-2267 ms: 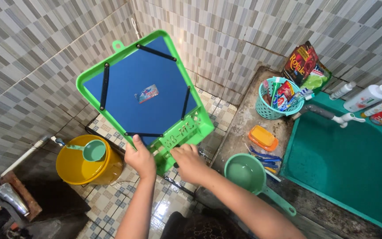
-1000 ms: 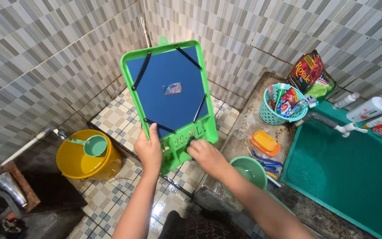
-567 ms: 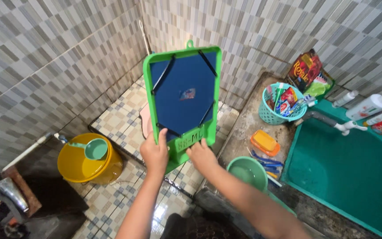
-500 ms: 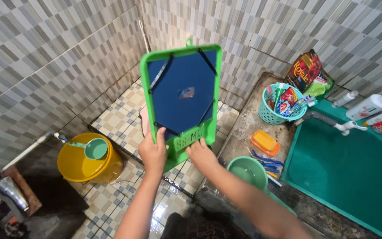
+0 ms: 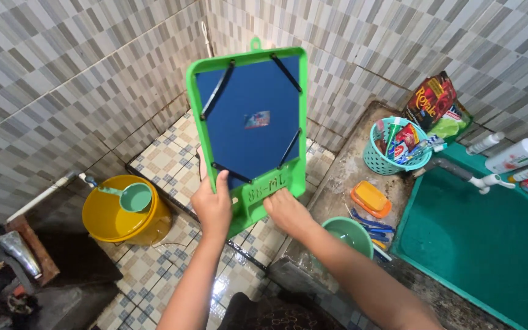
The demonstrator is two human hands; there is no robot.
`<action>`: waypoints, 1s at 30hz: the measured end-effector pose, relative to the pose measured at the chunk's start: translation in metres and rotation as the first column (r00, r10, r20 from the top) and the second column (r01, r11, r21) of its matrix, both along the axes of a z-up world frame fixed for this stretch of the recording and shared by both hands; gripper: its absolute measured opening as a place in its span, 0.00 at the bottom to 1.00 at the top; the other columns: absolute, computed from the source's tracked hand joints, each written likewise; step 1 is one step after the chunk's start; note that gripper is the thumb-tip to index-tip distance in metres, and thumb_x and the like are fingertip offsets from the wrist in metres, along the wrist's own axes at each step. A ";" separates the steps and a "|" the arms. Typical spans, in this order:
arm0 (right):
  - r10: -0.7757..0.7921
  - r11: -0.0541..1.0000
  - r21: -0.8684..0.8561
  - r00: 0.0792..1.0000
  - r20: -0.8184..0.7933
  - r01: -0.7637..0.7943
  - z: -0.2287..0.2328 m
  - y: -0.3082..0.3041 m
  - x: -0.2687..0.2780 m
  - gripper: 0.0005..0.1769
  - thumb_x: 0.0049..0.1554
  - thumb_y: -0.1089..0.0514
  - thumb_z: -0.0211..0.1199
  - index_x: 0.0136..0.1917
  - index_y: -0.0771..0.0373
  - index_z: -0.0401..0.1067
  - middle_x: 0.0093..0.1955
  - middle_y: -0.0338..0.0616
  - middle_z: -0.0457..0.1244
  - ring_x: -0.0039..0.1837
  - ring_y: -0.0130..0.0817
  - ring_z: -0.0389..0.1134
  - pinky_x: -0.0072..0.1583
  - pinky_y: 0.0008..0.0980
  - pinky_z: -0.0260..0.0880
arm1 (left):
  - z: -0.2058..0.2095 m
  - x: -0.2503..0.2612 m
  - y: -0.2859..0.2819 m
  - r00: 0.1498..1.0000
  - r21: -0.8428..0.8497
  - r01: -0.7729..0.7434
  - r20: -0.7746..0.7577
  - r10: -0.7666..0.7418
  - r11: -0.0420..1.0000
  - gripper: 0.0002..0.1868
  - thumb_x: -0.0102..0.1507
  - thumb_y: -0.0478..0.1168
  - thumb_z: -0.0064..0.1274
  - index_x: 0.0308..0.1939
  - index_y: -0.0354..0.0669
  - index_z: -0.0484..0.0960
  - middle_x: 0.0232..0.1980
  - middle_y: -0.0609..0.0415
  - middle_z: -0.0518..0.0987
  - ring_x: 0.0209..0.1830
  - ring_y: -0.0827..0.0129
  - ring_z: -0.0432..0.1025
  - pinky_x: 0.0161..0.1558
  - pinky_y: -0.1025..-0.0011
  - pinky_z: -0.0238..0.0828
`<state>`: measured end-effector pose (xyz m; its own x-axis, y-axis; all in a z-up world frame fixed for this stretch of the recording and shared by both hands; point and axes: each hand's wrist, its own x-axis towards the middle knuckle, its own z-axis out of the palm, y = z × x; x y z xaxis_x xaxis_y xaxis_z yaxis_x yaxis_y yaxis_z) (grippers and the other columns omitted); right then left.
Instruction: Cleaning a green plastic frame object with water and a cloth in a bathroom.
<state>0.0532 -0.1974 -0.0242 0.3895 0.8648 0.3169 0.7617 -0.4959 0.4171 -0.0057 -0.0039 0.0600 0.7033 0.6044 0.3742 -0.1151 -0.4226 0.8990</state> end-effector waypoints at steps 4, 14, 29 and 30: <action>0.015 0.991 0.131 0.989 -0.145 0.005 -0.031 0.002 0.012 0.12 0.50 0.59 0.57 0.48 0.64 0.70 0.48 0.50 0.67 0.56 0.45 0.69 0.64 0.40 0.66 | -0.016 0.005 0.002 1.000 0.010 0.003 -0.018 -0.002 1.000 0.16 0.71 0.45 0.54 0.36 0.34 0.81 0.20 0.48 0.71 0.20 0.68 0.63 0.27 0.66 0.63; 0.123 0.988 -0.099 0.992 0.006 -0.122 -0.001 -0.016 0.009 0.05 0.50 0.56 0.59 0.38 0.57 0.65 0.32 0.40 0.61 0.38 0.37 0.65 0.45 0.37 0.64 | -0.028 0.011 0.002 1.000 0.003 -0.002 -0.009 0.002 1.000 0.17 0.69 0.46 0.55 0.35 0.34 0.80 0.19 0.49 0.70 0.18 0.69 0.63 0.25 0.66 0.62; -0.008 0.917 0.384 0.966 -0.257 0.109 0.035 -0.138 -0.010 0.19 0.51 0.43 0.68 0.35 0.57 0.66 0.34 0.42 0.60 0.40 0.43 0.64 0.44 0.44 0.64 | -0.037 0.037 0.018 0.995 -0.085 -0.101 0.010 0.102 0.991 0.18 0.71 0.48 0.50 0.47 0.33 0.79 0.20 0.55 0.68 0.19 0.73 0.61 0.24 0.67 0.58; -0.151 0.847 0.408 0.890 -0.430 0.340 0.027 -0.146 -0.020 0.21 0.48 0.41 0.69 0.35 0.58 0.67 0.35 0.45 0.63 0.42 0.48 0.66 0.44 0.48 0.66 | -0.041 0.038 0.028 0.992 -0.060 -0.124 -0.022 0.123 0.990 0.21 0.74 0.48 0.51 0.37 0.32 0.79 0.21 0.53 0.67 0.21 0.71 0.60 0.26 0.66 0.57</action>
